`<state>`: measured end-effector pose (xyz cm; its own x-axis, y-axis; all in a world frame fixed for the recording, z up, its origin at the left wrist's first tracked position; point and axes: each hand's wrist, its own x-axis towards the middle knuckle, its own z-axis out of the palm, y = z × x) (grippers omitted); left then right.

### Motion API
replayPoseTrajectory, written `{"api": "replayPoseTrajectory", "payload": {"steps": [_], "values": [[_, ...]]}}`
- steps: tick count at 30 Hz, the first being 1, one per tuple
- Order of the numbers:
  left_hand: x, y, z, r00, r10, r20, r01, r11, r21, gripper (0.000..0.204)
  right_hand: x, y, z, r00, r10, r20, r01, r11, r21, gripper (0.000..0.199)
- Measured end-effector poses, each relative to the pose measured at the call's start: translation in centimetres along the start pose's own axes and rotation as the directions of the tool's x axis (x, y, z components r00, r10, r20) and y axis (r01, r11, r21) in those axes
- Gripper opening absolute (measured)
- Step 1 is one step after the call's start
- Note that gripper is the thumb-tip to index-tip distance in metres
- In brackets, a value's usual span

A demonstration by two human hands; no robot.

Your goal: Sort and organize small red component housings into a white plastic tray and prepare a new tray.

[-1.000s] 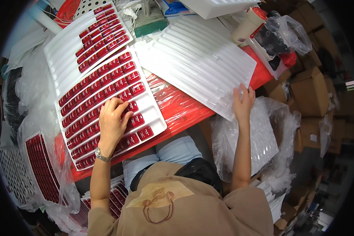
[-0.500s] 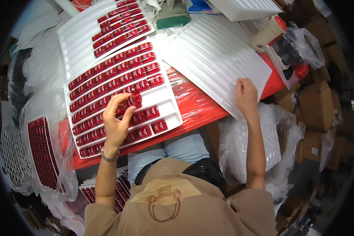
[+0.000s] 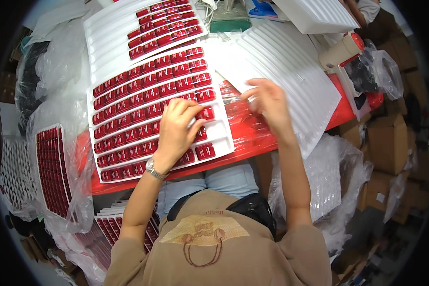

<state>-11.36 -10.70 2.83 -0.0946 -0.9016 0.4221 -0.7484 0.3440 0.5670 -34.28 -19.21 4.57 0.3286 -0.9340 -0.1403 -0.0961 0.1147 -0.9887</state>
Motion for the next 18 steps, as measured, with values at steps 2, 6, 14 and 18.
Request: {"api": "replayPoseTrajectory", "payload": {"steps": [2, 6, 14, 18], "values": [[0.1, 0.1, 0.7, 0.999, 0.008, 0.032, -0.013, 0.990, 0.139, 0.028, -0.6, -1.2, 0.1, 0.980, 0.133, -0.148, -0.087, 0.955, 0.284, 0.025], [-2.0, 1.2, -2.5, 0.998, -0.057, 0.030, 0.052, 0.986, 0.155, 0.032, -2.6, -0.9, 0.5, 0.969, 0.224, -0.106, -0.157, 0.886, 0.437, 0.022], [-3.9, 1.2, -2.5, 0.988, -0.148, 0.030, 0.149, 0.922, -0.358, 0.029, -5.1, -0.8, 5.7, 0.974, -0.082, 0.211, 0.054, 0.989, 0.138, 0.015], [-4.1, 1.4, -2.4, 0.983, -0.183, 0.026, 0.179, 0.906, -0.383, 0.030, -5.2, -1.5, 7.2, 0.892, -0.296, 0.343, 0.435, 0.770, -0.467, 0.023]]}}
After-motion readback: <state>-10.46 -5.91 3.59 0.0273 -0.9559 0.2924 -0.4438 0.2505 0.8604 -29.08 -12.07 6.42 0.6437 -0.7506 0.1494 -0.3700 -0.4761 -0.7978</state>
